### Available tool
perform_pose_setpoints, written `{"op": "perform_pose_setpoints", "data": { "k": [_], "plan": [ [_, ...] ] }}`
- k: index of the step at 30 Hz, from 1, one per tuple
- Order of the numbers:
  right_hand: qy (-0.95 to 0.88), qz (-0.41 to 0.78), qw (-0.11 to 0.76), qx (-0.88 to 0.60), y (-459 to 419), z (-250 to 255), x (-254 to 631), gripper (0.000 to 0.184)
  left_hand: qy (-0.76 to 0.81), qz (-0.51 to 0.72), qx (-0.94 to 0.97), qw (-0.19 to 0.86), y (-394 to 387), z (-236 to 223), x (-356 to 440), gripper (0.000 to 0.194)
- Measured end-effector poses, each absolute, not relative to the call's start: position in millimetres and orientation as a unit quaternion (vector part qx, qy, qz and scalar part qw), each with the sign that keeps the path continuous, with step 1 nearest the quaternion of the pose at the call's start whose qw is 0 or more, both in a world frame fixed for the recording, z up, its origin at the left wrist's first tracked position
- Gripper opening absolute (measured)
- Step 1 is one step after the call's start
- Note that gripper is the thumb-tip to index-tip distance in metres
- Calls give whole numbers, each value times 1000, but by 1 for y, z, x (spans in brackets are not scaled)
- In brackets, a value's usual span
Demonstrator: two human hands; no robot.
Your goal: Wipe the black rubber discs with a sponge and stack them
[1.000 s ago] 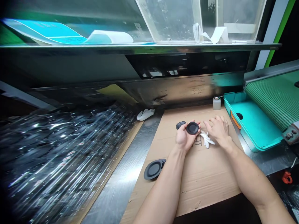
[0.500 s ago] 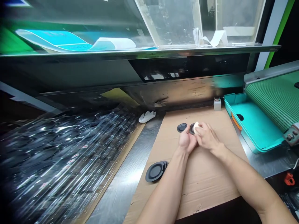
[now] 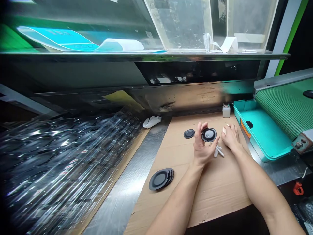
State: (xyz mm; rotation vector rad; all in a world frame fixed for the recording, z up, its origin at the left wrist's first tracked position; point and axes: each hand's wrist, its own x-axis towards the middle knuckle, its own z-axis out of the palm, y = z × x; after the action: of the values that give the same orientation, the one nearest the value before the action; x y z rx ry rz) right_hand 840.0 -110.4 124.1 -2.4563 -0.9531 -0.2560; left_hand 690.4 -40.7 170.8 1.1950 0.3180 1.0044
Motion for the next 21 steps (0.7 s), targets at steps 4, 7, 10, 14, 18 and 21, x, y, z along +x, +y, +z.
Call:
{"op": "perform_pose_setpoints", "data": {
  "k": [4,7,10,14,18,21],
  "plan": [
    [-355,-85,242,-899,-110,123,844,34,141,461,527,700,-47,172,691,73],
    [-356,-87,240,-899,-109,122,846,35,147,471,523,695,-46,173,691,67],
    [-357,-89,237,-899,-109,120,847,34,175,451,536,692,-34,168,689,52],
    [-364,-90,242,-895,-109,118,849,33,315,371,646,587,-5,147,689,14],
    [-365,-99,246,-893,-110,118,848,32,361,282,788,412,9,131,688,14],
    [-360,-104,247,-894,-111,119,846,31,307,244,837,382,12,129,683,28]
  ]
}}
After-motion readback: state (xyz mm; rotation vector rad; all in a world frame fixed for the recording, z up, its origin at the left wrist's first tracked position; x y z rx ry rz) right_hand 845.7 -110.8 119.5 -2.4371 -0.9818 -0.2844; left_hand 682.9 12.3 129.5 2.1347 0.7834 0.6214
